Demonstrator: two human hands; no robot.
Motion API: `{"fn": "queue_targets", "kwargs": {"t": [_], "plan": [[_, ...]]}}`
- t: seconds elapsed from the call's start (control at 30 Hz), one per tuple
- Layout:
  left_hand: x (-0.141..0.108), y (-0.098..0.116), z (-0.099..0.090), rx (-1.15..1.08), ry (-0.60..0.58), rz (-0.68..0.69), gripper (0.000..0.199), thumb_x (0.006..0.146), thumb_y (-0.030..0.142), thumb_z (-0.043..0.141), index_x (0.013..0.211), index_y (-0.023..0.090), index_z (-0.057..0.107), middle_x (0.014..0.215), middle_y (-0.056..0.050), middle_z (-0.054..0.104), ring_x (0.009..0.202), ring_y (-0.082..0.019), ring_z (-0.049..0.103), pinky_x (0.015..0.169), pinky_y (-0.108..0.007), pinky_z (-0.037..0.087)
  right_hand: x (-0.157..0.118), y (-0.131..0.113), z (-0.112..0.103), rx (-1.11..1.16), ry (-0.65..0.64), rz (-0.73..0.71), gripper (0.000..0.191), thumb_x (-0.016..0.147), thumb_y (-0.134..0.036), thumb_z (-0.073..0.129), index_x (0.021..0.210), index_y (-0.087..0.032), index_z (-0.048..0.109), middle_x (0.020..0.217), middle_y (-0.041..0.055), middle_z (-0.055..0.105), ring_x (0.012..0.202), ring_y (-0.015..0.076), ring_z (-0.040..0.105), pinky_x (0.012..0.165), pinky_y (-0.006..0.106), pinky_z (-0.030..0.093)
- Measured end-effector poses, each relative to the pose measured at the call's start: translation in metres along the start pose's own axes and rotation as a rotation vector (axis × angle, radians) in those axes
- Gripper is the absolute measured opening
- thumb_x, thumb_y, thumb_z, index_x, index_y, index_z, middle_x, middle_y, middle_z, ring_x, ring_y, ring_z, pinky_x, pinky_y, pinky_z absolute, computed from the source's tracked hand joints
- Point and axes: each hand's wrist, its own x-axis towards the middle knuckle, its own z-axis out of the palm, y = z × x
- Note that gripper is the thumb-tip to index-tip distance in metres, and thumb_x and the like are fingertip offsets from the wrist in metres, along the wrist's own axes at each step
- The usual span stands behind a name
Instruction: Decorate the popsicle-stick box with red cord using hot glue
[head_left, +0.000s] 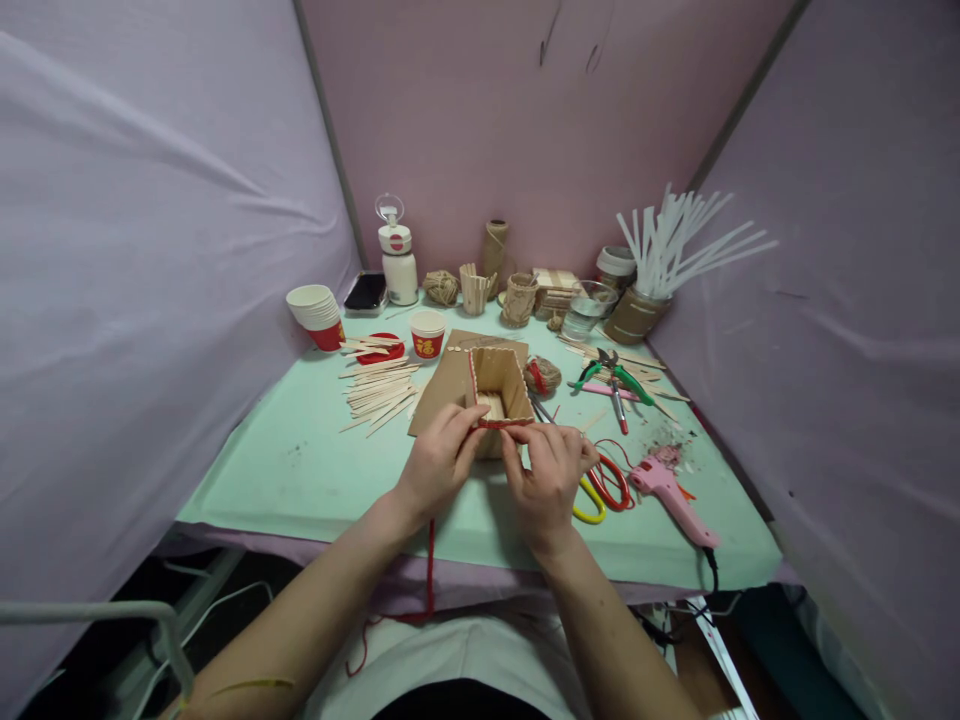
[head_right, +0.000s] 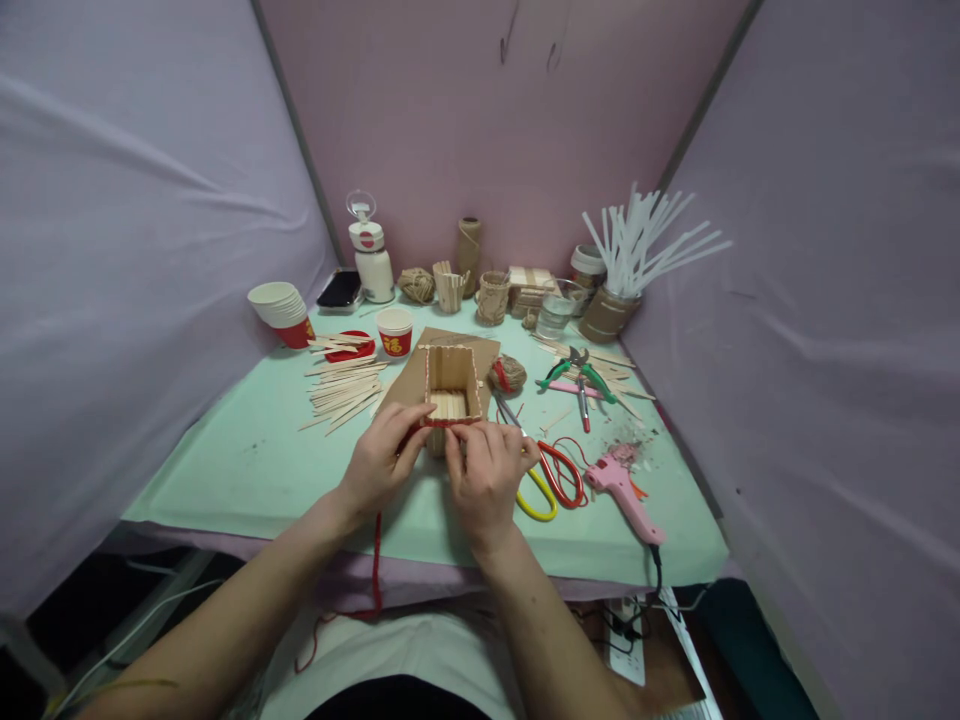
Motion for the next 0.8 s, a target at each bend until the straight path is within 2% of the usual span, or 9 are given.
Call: {"fn": "queue_targets", "kwargs": {"t": [0.3, 0.6, 0.7, 0.8], "plan": [[0.008, -0.001, -0.005, -0.013, -0.059, 0.027, 0.018, 0.096, 0.018, 0.048, 0.111, 0.020, 0.058, 0.088, -0.003, 0.057, 0.079, -0.014, 0.058, 0.072, -0.025, 0.050, 0.001, 0.001, 0.001, -0.012, 0.022, -0.004, 0.006, 0.091, -0.027, 0.063, 0.087, -0.023, 0.065, 0.083, 0.0006, 0.071, 0.084, 0.0212, 0.055, 0.084, 0.040, 0.027], [0.014, -0.007, -0.009, -0.014, -0.166, 0.060, 0.016, 0.097, 0.019, 0.046, 0.107, 0.019, 0.058, 0.090, -0.004, 0.055, 0.083, -0.014, 0.057, 0.074, -0.024, 0.048, 0.005, 0.009, 0.002, -0.029, 0.021, -0.060, 0.006, 0.090, -0.028, 0.064, 0.088, -0.023, 0.065, 0.083, 0.0011, 0.071, 0.085, 0.0210, 0.055, 0.082, 0.039, 0.030], [0.016, -0.009, -0.010, -0.022, -0.180, 0.065, 0.016, 0.097, 0.020, 0.046, 0.107, 0.019, 0.058, 0.091, -0.004, 0.056, 0.084, -0.015, 0.057, 0.075, -0.025, 0.048, 0.006, 0.014, 0.003, -0.028, 0.044, -0.076, 0.008, 0.089, -0.028, 0.066, 0.093, -0.022, 0.065, 0.089, 0.0040, 0.068, 0.088, 0.0221, 0.054, 0.084, 0.040, 0.033], [0.017, -0.009, -0.010, -0.023, -0.193, 0.057, 0.016, 0.097, 0.022, 0.046, 0.107, 0.020, 0.058, 0.091, -0.004, 0.056, 0.085, -0.015, 0.058, 0.075, -0.026, 0.048, 0.011, 0.020, 0.001, -0.032, 0.027, -0.136, 0.019, 0.089, -0.028, 0.064, 0.107, -0.019, 0.064, 0.100, 0.0097, 0.065, 0.095, 0.0246, 0.053, 0.087, 0.041, 0.036]]}}
